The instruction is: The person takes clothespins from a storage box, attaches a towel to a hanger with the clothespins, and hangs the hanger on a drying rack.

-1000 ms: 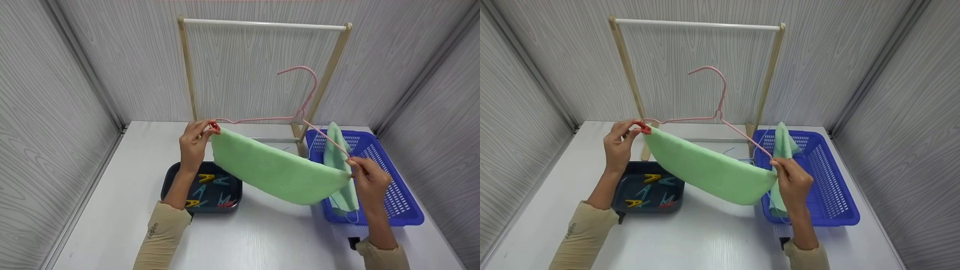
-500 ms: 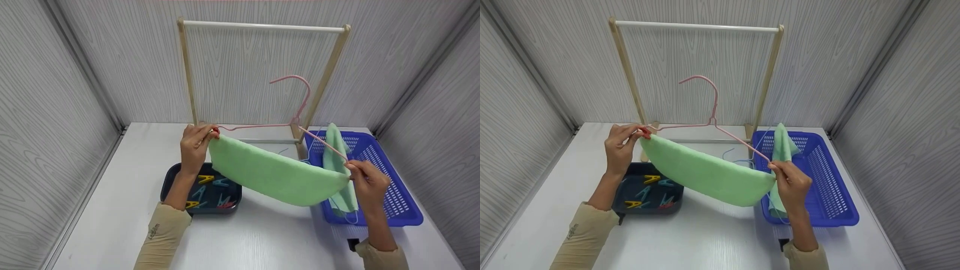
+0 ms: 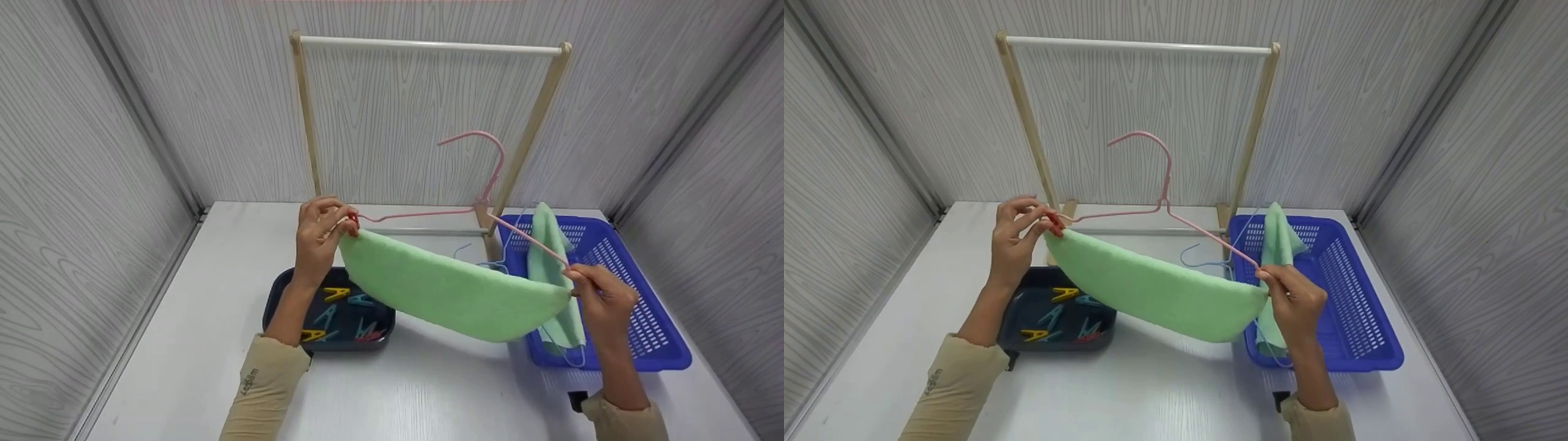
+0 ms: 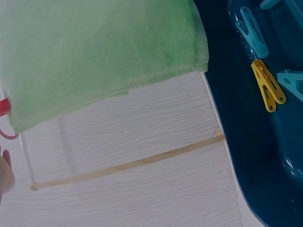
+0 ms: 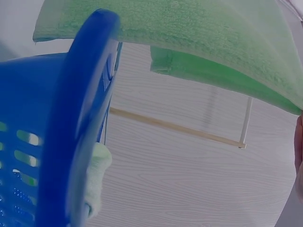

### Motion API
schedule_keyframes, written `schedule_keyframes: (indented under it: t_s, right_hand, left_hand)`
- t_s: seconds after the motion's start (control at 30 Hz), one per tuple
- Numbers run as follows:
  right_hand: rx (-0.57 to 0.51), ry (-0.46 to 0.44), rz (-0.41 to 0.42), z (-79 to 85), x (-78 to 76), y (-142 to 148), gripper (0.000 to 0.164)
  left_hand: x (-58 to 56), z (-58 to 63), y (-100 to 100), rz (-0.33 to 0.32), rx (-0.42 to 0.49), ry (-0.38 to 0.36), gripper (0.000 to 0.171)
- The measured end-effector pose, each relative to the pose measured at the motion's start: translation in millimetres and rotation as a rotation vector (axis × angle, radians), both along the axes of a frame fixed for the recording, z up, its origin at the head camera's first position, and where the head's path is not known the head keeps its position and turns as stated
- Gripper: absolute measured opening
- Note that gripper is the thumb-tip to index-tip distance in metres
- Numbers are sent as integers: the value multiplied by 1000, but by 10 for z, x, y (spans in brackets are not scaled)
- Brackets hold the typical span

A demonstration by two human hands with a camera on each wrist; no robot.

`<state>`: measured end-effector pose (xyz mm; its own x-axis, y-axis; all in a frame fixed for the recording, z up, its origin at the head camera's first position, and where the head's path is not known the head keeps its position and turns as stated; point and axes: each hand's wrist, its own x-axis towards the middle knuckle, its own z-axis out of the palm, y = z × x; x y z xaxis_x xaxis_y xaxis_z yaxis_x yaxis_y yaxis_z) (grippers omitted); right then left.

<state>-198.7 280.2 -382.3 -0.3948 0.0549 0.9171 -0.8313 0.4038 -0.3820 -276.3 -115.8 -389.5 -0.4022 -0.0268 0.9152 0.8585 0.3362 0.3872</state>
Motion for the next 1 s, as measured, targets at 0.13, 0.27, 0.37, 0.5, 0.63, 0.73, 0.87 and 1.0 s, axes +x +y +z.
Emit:
schedule_keyframes:
  t_s: [0.13,0.27,0.37,0.5,0.63,0.73,0.87,1.0]
  right_hand:
    - [-1,-14,-6,-51,-15,31,26]
    - [-7,-34,-11,-54,-7,31,22]
    - [-11,-42,-5,-28,10,8,20]
    - [-4,-52,-14,-45,-13,24,18]
    - [42,-86,-68,-117,-79,98,13]
    - [84,-110,-111,-128,-98,111,9]
    - [96,-126,-131,-122,-92,99,7]
    - [76,-146,-106,-140,-87,113,6]
  left_hand:
    - [2,-31,1,-17,-13,-35,26]
    - [16,-39,6,-71,0,-85,25]
    - [40,-35,6,-92,19,-133,27]
    - [85,-8,17,-71,22,-211,30]
    - [96,9,28,-76,5,-261,30]
    - [85,4,34,-95,-7,-263,31]
    - [77,-1,41,-104,-8,-255,32]
    - [68,6,30,-85,-3,-238,31]
